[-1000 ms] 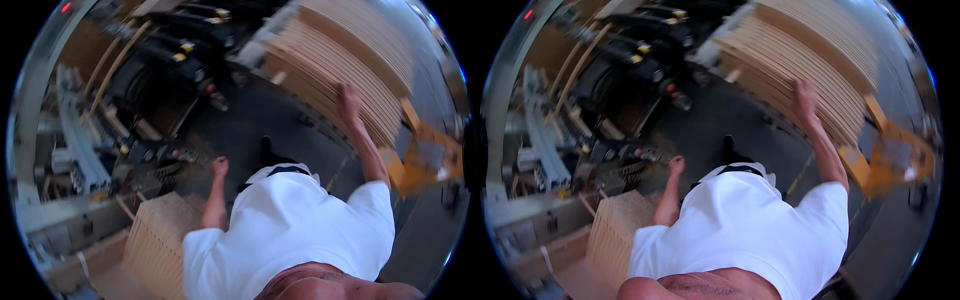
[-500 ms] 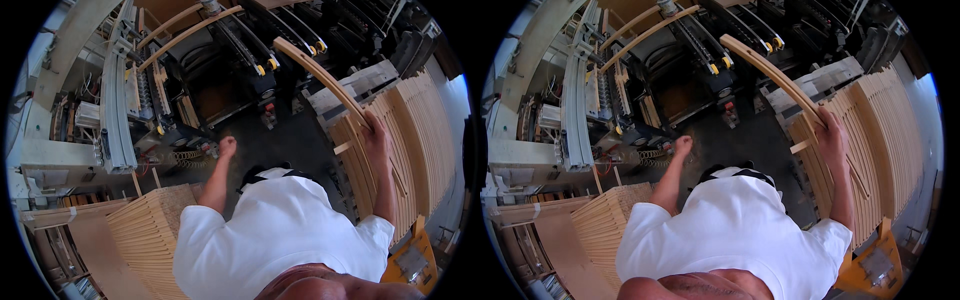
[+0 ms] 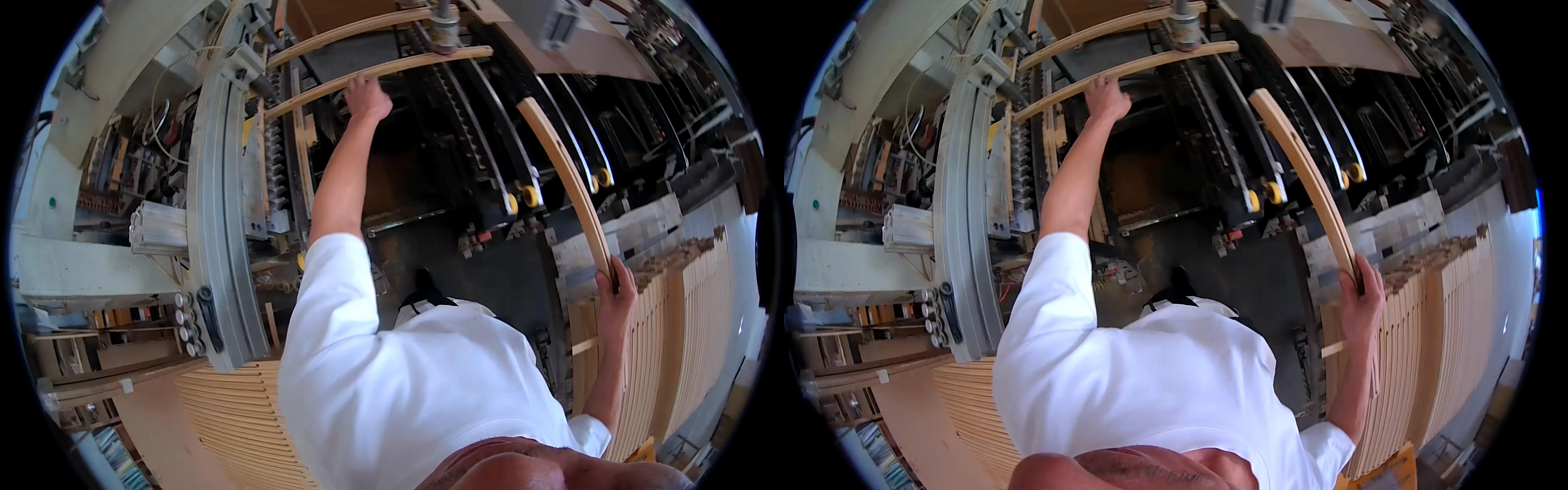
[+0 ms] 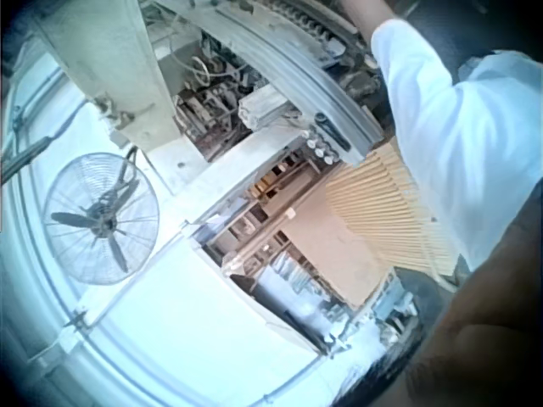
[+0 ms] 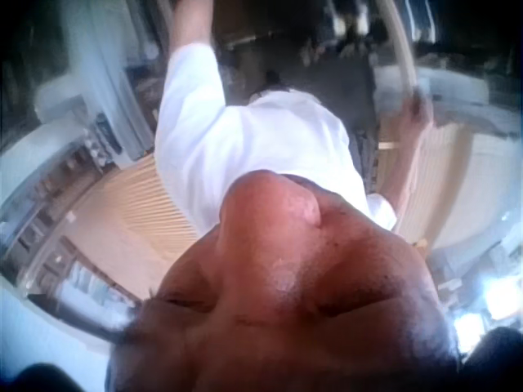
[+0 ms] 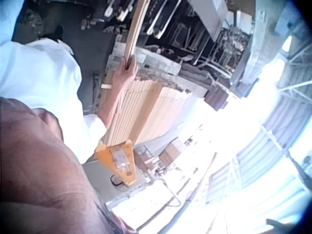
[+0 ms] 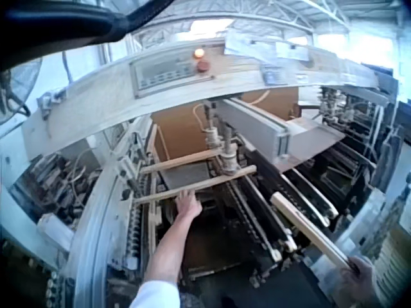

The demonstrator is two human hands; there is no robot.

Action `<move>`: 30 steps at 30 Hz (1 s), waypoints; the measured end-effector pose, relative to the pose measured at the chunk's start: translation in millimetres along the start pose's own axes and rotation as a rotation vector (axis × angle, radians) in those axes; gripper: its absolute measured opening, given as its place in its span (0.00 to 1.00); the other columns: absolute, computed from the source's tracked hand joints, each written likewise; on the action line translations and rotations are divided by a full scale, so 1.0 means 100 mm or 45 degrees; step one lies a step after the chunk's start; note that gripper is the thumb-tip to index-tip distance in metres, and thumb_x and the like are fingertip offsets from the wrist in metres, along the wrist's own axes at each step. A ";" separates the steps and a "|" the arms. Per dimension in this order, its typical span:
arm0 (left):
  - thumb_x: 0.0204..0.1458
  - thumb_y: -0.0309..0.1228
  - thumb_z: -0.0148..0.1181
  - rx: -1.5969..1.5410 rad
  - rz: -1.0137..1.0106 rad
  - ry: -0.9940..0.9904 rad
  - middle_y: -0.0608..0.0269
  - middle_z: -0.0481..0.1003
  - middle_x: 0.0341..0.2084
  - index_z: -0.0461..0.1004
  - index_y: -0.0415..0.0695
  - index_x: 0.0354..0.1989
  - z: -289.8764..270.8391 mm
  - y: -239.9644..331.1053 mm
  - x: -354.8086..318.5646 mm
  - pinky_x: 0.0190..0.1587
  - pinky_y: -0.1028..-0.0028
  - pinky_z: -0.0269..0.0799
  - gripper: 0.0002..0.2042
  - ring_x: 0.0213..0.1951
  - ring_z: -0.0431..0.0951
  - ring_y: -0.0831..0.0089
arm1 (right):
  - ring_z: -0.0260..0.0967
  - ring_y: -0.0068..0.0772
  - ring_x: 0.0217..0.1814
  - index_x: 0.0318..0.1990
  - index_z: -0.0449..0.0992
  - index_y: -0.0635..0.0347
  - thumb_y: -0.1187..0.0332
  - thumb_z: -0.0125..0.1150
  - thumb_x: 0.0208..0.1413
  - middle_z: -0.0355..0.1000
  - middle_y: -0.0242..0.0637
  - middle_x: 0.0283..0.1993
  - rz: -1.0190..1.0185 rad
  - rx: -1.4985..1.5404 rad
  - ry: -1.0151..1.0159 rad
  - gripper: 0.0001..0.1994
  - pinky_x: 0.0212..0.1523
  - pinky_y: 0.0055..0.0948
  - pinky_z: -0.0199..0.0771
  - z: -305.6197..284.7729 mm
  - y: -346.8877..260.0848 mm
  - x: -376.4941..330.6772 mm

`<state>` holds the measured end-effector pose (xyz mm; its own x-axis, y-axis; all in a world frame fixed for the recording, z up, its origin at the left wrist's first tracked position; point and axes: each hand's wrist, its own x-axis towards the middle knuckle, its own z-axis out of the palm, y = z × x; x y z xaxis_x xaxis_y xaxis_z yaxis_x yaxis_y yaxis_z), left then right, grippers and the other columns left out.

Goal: The person uses a yellow manual pallet jack to transport a stack of curved wooden chair parts across a workshop floor. After positioning the pallet, the person removes two curved wooden pieces and places them onto a nearby stack of similar parts.

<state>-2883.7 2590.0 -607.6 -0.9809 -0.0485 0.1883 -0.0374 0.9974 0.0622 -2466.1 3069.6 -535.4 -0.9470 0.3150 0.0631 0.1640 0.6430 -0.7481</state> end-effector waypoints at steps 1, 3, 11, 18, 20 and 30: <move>0.53 0.40 0.62 0.073 -0.020 -0.053 0.54 0.57 0.69 0.64 0.48 0.66 0.06 0.01 0.19 0.70 0.52 0.52 0.31 0.70 0.54 0.49 | 0.73 0.37 0.47 0.57 0.74 0.66 0.72 0.65 0.58 0.73 0.44 0.49 0.018 -0.030 -0.020 0.20 0.48 0.31 0.73 0.05 -0.07 0.04; 0.53 0.40 0.62 0.144 -0.018 -0.134 0.55 0.54 0.70 0.60 0.49 0.68 0.10 0.03 0.41 0.72 0.50 0.47 0.33 0.71 0.51 0.49 | 0.73 0.37 0.47 0.58 0.74 0.66 0.72 0.65 0.58 0.73 0.43 0.49 0.062 -0.093 -0.047 0.20 0.48 0.31 0.73 0.14 -0.20 0.13; 0.54 0.39 0.61 0.114 0.061 -0.260 0.52 0.61 0.66 0.59 0.49 0.68 0.36 -0.32 0.71 0.72 0.45 0.43 0.32 0.70 0.55 0.50 | 0.71 0.31 0.44 0.55 0.75 0.67 0.76 0.65 0.57 0.73 0.39 0.44 -0.177 -0.016 -0.164 0.18 0.45 0.27 0.72 0.60 -0.67 0.80; 0.54 0.34 0.59 0.046 0.166 -0.250 0.53 0.70 0.57 0.68 0.51 0.59 0.42 -0.35 0.69 0.67 0.44 0.52 0.22 0.62 0.67 0.52 | 0.73 0.43 0.42 0.51 0.77 0.66 0.77 0.68 0.52 0.76 0.43 0.43 -0.550 -0.077 -0.271 0.18 0.44 0.34 0.74 1.15 -1.21 1.52; 0.56 0.36 0.58 0.085 0.260 -0.287 0.54 0.72 0.55 0.70 0.52 0.57 0.40 -0.40 0.61 0.64 0.47 0.56 0.19 0.60 0.68 0.52 | 0.73 0.43 0.43 0.51 0.77 0.66 0.77 0.69 0.51 0.76 0.42 0.43 -0.645 -0.082 -0.319 0.18 0.43 0.35 0.74 1.27 -1.28 1.64; 0.56 0.40 0.62 -0.192 0.427 -0.493 0.48 0.76 0.46 0.74 0.48 0.55 0.11 -0.03 -0.37 0.52 0.54 0.73 0.20 0.51 0.76 0.46 | 0.74 0.41 0.43 0.52 0.78 0.64 0.78 0.69 0.51 0.76 0.43 0.44 -0.713 -0.005 -0.365 0.19 0.43 0.32 0.76 1.20 -1.16 1.84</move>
<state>-2849.9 2589.0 -625.6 -0.9339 0.3236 -0.1518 0.2902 0.9344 0.2065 -2692.5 2969.0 -516.7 -0.9259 -0.2694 0.2648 -0.3778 0.6588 -0.6505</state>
